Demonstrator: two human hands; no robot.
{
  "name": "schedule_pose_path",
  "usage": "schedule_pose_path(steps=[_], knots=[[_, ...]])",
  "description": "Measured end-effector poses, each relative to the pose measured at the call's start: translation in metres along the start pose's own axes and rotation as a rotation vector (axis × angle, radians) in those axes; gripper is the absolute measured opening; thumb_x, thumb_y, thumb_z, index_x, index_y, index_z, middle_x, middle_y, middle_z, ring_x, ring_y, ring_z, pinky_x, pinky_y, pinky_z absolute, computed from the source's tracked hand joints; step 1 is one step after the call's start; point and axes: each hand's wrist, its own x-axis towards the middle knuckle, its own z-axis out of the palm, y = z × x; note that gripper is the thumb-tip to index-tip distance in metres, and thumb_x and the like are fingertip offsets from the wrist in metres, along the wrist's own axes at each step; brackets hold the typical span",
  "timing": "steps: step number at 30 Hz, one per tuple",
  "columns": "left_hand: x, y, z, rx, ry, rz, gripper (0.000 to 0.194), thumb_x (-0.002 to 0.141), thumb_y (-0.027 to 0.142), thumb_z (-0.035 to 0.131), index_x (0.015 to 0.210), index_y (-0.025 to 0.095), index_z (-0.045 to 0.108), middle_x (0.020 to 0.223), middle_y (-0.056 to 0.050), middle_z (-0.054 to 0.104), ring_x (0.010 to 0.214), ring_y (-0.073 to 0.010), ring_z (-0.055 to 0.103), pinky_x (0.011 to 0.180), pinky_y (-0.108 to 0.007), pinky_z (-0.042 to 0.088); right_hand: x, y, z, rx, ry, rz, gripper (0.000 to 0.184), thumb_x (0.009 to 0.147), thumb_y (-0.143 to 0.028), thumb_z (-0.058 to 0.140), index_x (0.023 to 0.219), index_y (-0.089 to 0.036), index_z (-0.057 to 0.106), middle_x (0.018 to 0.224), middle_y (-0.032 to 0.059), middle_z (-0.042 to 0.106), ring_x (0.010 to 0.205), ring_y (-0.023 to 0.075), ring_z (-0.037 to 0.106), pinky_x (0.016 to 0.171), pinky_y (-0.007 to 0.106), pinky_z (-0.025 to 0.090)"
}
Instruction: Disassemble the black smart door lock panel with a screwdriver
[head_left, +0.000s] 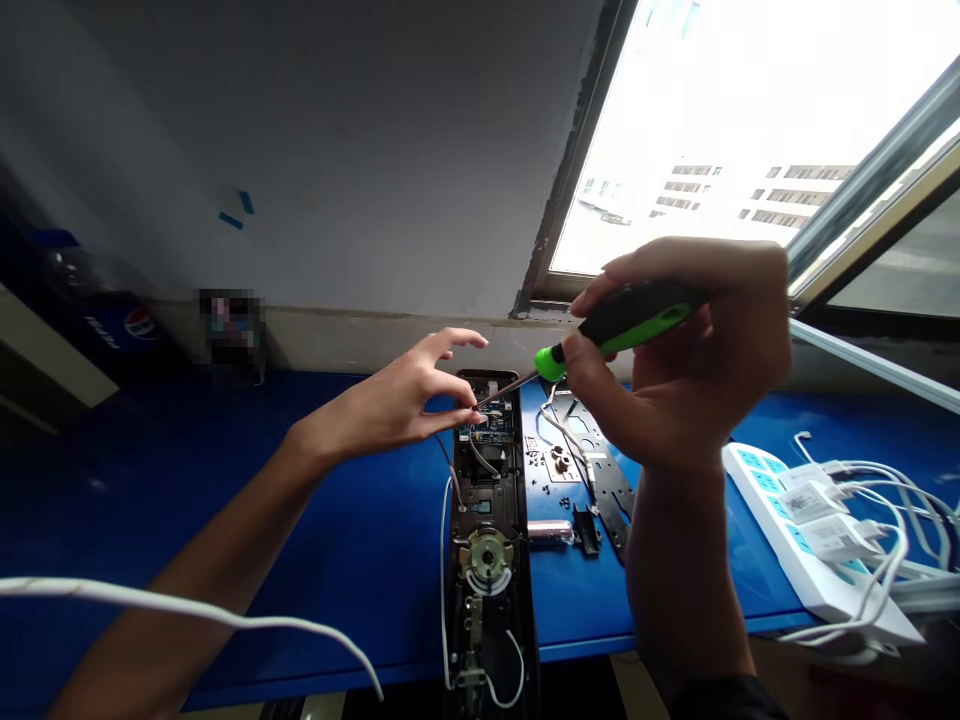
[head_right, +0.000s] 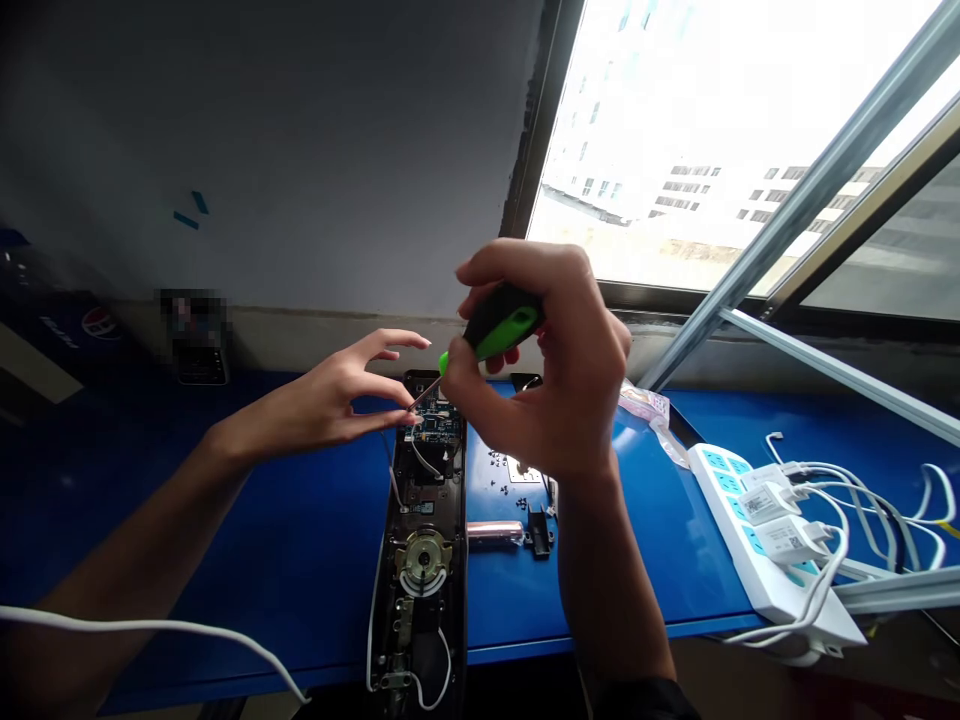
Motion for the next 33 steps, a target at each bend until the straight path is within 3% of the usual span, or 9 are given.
schedule_pose_path(steps=[5, 7, 14, 16, 19, 23, 27, 29, 33], knots=[[0.005, 0.015, 0.006, 0.118, 0.082, 0.086, 0.018, 0.098, 0.031, 0.066, 0.091, 0.019, 0.077, 0.135, -0.011, 0.053, 0.122, -0.027, 0.057, 0.095, -0.04, 0.057, 0.006, 0.006, -0.026, -0.071, 0.053, -0.02, 0.032, 0.081, -0.022, 0.073, 0.109, -0.034, 0.06, 0.098, 0.0034, 0.065, 0.085, 0.0246, 0.069, 0.066, 0.042, 0.06], [0.014, 0.026, 0.013, 0.116, 0.047, 0.114, 0.018, 0.099, 0.028, 0.064, 0.092, 0.016, 0.076, 0.116, -0.01, 0.061, 0.102, -0.0206, 0.062, 0.083, -0.033, 0.057, 0.008, 0.012, -0.041, -0.103, -0.089, 0.05, 0.037, 0.079, -0.015, 0.072, 0.109, -0.033, 0.06, 0.097, 0.0027, 0.066, 0.082, 0.0228, 0.068, 0.067, 0.04, 0.059], [0.08, 0.058, 0.067, 0.295, -0.378, 0.202, 0.026, 0.093, 0.007, 0.056, 0.073, 0.014, 0.07, 0.081, -0.005, 0.067, 0.073, -0.0163, 0.062, 0.065, -0.029, 0.046, 0.003, 0.048, -0.069, -0.247, -0.645, 0.332, 0.036, 0.077, -0.017, 0.068, 0.112, -0.024, 0.063, 0.08, -0.0013, 0.062, 0.062, 0.0117, 0.054, 0.054, 0.028, 0.045], [0.096, 0.057, 0.084, 0.372, -0.498, 0.187, 0.024, 0.086, 0.002, 0.056, 0.069, 0.014, 0.067, 0.074, -0.005, 0.066, 0.062, -0.0144, 0.057, 0.057, -0.028, 0.041, 0.003, 0.055, -0.069, -0.261, -0.722, 0.397, 0.034, 0.077, -0.017, 0.067, 0.111, -0.023, 0.063, 0.078, -0.0015, 0.06, 0.061, 0.0103, 0.05, 0.053, 0.027, 0.041], [0.11, 0.052, 0.103, 0.412, -0.523, 0.185, 0.022, 0.075, -0.005, 0.058, 0.066, 0.014, 0.066, 0.067, -0.004, 0.065, 0.053, -0.0141, 0.053, 0.05, -0.028, 0.035, 0.002, 0.059, -0.07, -0.259, -0.759, 0.458, 0.035, 0.078, -0.018, 0.066, 0.112, -0.023, 0.062, 0.079, -0.0012, 0.058, 0.062, 0.0101, 0.048, 0.054, 0.027, 0.04], [0.114, 0.051, 0.109, 0.428, -0.489, 0.174, 0.023, 0.078, -0.004, 0.057, 0.07, 0.014, 0.069, 0.07, -0.006, 0.069, 0.059, -0.0177, 0.06, 0.053, -0.03, 0.04, 0.002, 0.06, -0.073, -0.246, -0.757, 0.47, 0.035, 0.079, -0.02, 0.066, 0.114, -0.024, 0.061, 0.078, -0.0017, 0.057, 0.063, 0.0107, 0.047, 0.055, 0.027, 0.039], [0.105, 0.054, 0.093, 0.42, -0.425, 0.17, 0.021, 0.088, 0.002, 0.057, 0.081, 0.014, 0.073, 0.086, -0.008, 0.074, 0.078, -0.0217, 0.068, 0.07, -0.034, 0.051, 0.002, 0.059, -0.074, -0.254, -0.739, 0.45, 0.035, 0.079, -0.02, 0.066, 0.113, -0.024, 0.062, 0.078, -0.0022, 0.057, 0.063, 0.0104, 0.046, 0.056, 0.027, 0.038], [0.094, 0.051, 0.082, 0.393, -0.334, 0.182, 0.019, 0.091, 0.006, 0.06, 0.08, 0.014, 0.073, 0.089, -0.007, 0.074, 0.082, -0.0213, 0.068, 0.077, -0.036, 0.054, 0.002, 0.058, -0.073, -0.247, -0.734, 0.437, 0.034, 0.079, -0.02, 0.067, 0.113, -0.024, 0.062, 0.078, -0.0024, 0.057, 0.063, 0.0102, 0.046, 0.056, 0.027, 0.039], [0.062, 0.04, 0.068, 0.32, -0.08, 0.233, 0.019, 0.099, 0.017, 0.059, 0.092, 0.015, 0.076, 0.11, -0.01, 0.075, 0.115, -0.0268, 0.063, 0.097, -0.042, 0.055, 0.002, 0.057, -0.07, -0.223, -0.748, 0.414, 0.032, 0.081, -0.021, 0.068, 0.112, -0.025, 0.061, 0.075, -0.0033, 0.057, 0.062, 0.0102, 0.047, 0.055, 0.026, 0.04]])
